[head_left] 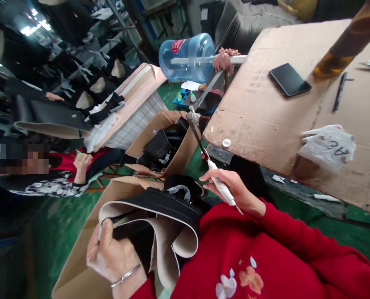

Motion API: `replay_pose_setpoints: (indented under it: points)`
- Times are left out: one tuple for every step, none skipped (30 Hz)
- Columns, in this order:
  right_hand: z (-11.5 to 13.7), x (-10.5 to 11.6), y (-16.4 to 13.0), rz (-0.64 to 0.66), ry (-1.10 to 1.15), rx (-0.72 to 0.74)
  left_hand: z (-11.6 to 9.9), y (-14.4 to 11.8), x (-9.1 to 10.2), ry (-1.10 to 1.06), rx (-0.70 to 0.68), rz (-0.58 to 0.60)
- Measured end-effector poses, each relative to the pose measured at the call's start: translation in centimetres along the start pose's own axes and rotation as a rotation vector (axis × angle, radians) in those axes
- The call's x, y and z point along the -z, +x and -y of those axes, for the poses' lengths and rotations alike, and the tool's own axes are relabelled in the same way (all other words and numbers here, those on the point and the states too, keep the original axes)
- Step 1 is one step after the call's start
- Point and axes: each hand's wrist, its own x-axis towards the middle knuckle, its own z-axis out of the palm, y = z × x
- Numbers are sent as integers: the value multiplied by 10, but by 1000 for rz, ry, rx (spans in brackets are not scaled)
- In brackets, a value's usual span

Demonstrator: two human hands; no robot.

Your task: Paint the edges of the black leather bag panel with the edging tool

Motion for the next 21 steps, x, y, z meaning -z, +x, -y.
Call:
replay_pose_setpoints:
  points:
    - [3, -3, -2, 33, -28, 40, -2, 0, -7, -30, 17, -55]
    - [8, -6, -5, 69, -52, 81, -4, 1, -14, -62, 29, -66]
    - [12, -8, -7, 101, -72, 122, -5, 2, -23, -93, 52, -64]
    - [17, -10, -10, 134, -89, 157, -6, 4, -31, -130, 89, -62]
    - [22, -11, -12, 163, -104, 183, -5, 5, -39, -156, 129, -57]
    - [26, -13, -14, 189, -114, 207, -3, 7, -46, -173, 167, -48]
    - [28, -15, -17, 207, -119, 229, -1, 8, -52, -180, 199, -24]
    - [30, -17, -19, 222, -119, 249, 1, 10, -56, -177, 224, 15]
    - [30, -19, -21, 235, -115, 266, 4, 11, -60, -172, 244, 56]
    - [29, -22, -22, 245, -114, 275, 7, 13, -62, -171, 261, 91]
    - [28, -24, -23, 252, -121, 284, 9, 14, -63, -172, 270, 117]
    - [27, -27, -23, 254, -134, 295, 10, 16, -64, -171, 266, 131]
    - [26, -30, -22, 252, -152, 309, 12, 17, -64, -164, 252, 141]
    - [26, -33, -21, 251, -170, 326, 13, 18, -64, -147, 226, 147]
    - [27, -36, -20, 254, -180, 346, 13, 19, -64, -121, 195, 152]
    - [29, -38, -19, 268, -181, 365, 14, 21, -64, -91, 163, 158]
    - [32, -41, -18, 293, -176, 384, 15, 22, -65, -62, 133, 169]
    - [35, -43, -17, 329, -172, 401, 17, 23, -65, -33, 108, 178]
    - [38, -47, -17, 374, -176, 417, 19, 25, -66, -11, 88, 181]
    - [41, -50, -17, 420, -186, 433, 21, 26, -68, 3, 74, 179]
    - [43, -55, -19, 465, -205, 445, 23, 28, -69, 7, 68, 175]
